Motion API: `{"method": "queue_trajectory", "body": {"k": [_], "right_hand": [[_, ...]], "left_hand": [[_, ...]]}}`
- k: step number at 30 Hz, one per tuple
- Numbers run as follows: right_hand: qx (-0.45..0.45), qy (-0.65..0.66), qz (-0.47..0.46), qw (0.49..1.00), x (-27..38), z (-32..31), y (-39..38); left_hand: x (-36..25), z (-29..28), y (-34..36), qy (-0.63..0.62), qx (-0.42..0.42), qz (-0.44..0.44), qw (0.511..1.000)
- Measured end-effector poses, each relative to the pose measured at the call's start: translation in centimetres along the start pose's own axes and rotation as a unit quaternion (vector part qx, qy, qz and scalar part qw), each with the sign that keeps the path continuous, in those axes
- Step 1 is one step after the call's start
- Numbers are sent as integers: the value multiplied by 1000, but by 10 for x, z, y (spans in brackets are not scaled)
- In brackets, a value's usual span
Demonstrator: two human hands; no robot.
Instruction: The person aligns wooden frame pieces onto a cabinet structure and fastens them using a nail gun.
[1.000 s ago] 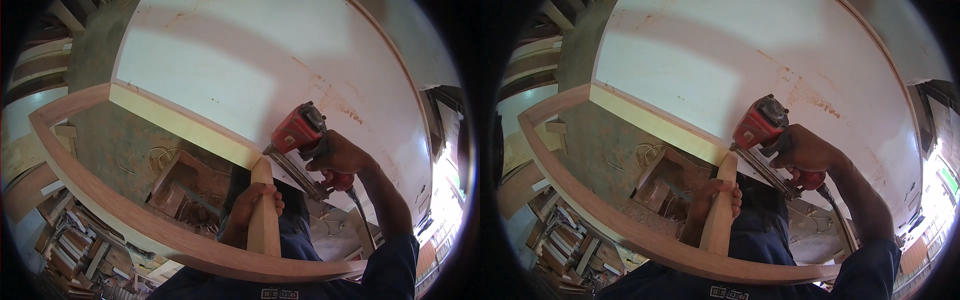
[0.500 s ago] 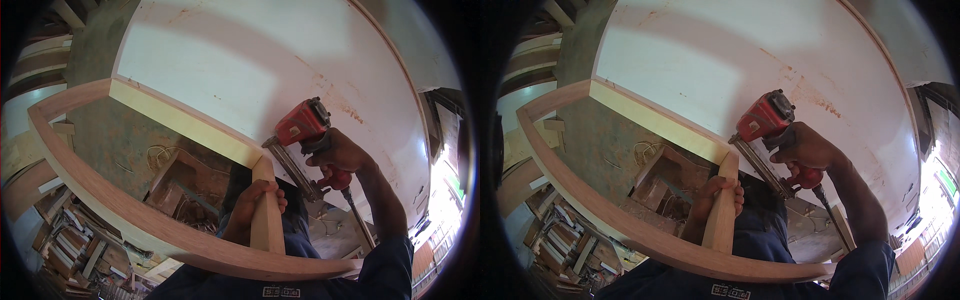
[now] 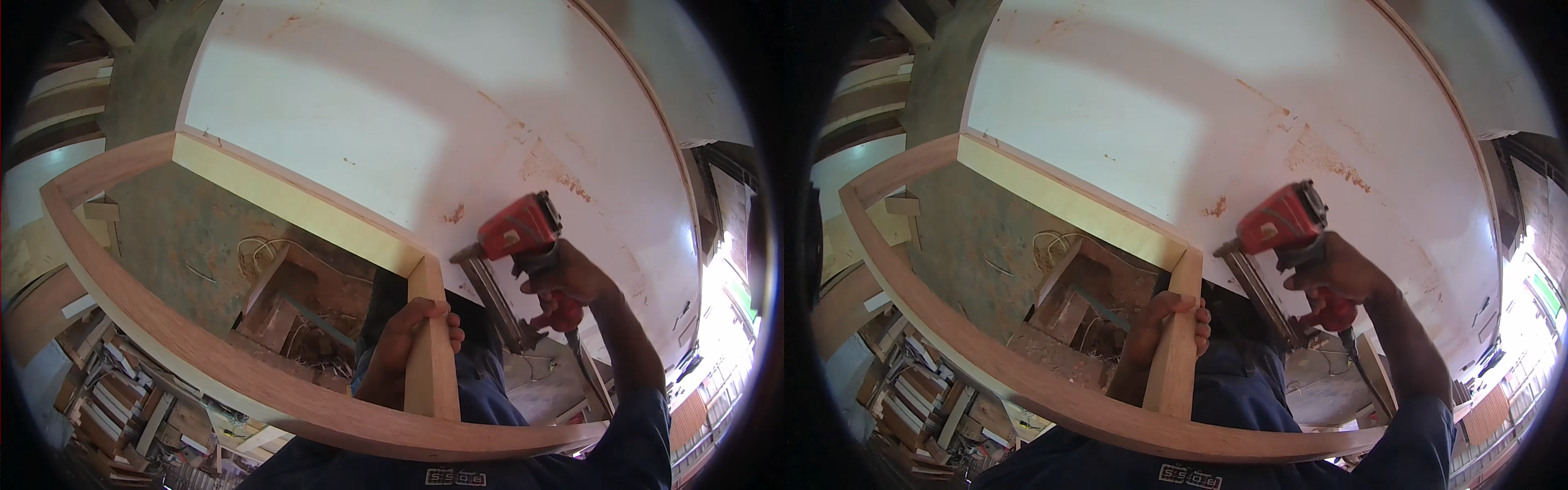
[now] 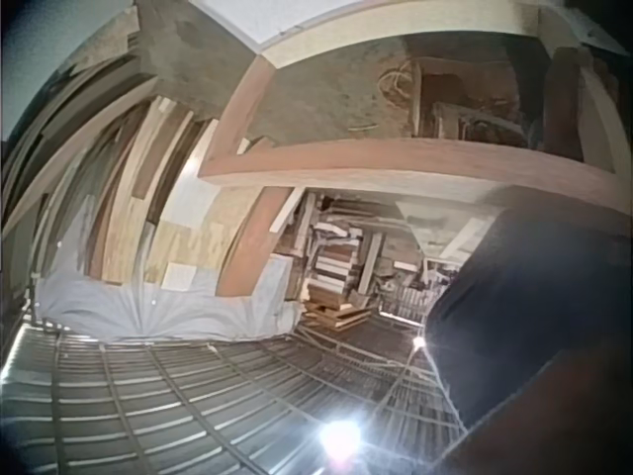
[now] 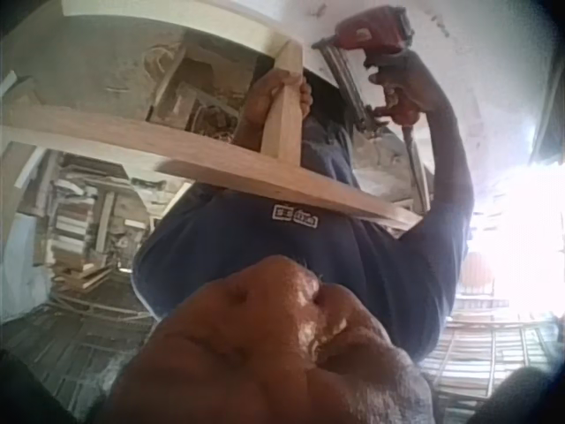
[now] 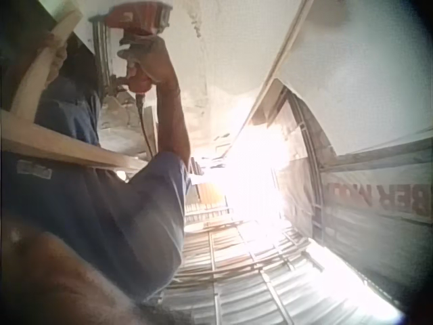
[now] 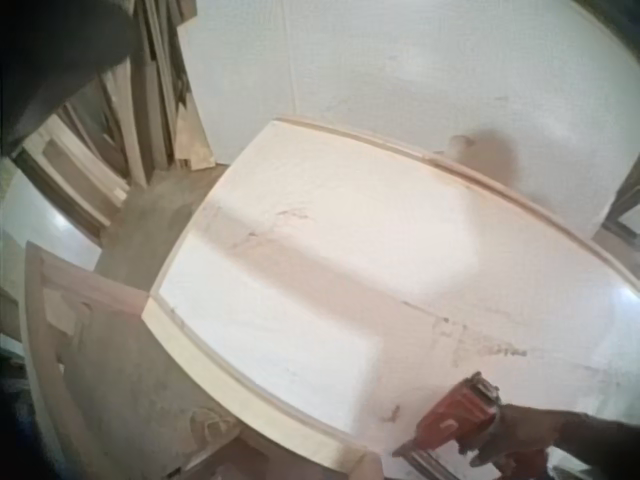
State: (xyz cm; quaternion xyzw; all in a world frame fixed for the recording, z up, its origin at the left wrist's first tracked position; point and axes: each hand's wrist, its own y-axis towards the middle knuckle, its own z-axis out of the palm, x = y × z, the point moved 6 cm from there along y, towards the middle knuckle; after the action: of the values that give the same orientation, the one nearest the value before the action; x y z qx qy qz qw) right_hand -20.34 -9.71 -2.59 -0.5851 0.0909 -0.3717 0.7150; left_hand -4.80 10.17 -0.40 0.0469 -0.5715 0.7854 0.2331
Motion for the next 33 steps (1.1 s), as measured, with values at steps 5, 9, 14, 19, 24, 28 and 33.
{"method": "queue_trajectory", "body": {"k": [5,9,14,19,24,28,33], "right_hand": [[17,20,10,1000,-39,4,-4],[35,-39,-42,998,-12,17,14],[30,-70,-18,997,-4,18,14],[39,-3,-20,999,-11,14,13],[2,-10,-38,999,7,-2,5],[18,-27,-46,998,20,-6,12],[32,4,-59,998,40,4,26]], "left_hand": [[1,2,0,-21,24,-3,999],[1,-3,2,-9,18,-1,1000],[-1,0,-2,-17,22,-30,999],[-1,-2,-1,-16,33,-22,999],[-1,1,-1,-11,39,-20,999],[-1,2,-2,1,22,-12,1000],[2,0,1,5,7,3,1000]]}}
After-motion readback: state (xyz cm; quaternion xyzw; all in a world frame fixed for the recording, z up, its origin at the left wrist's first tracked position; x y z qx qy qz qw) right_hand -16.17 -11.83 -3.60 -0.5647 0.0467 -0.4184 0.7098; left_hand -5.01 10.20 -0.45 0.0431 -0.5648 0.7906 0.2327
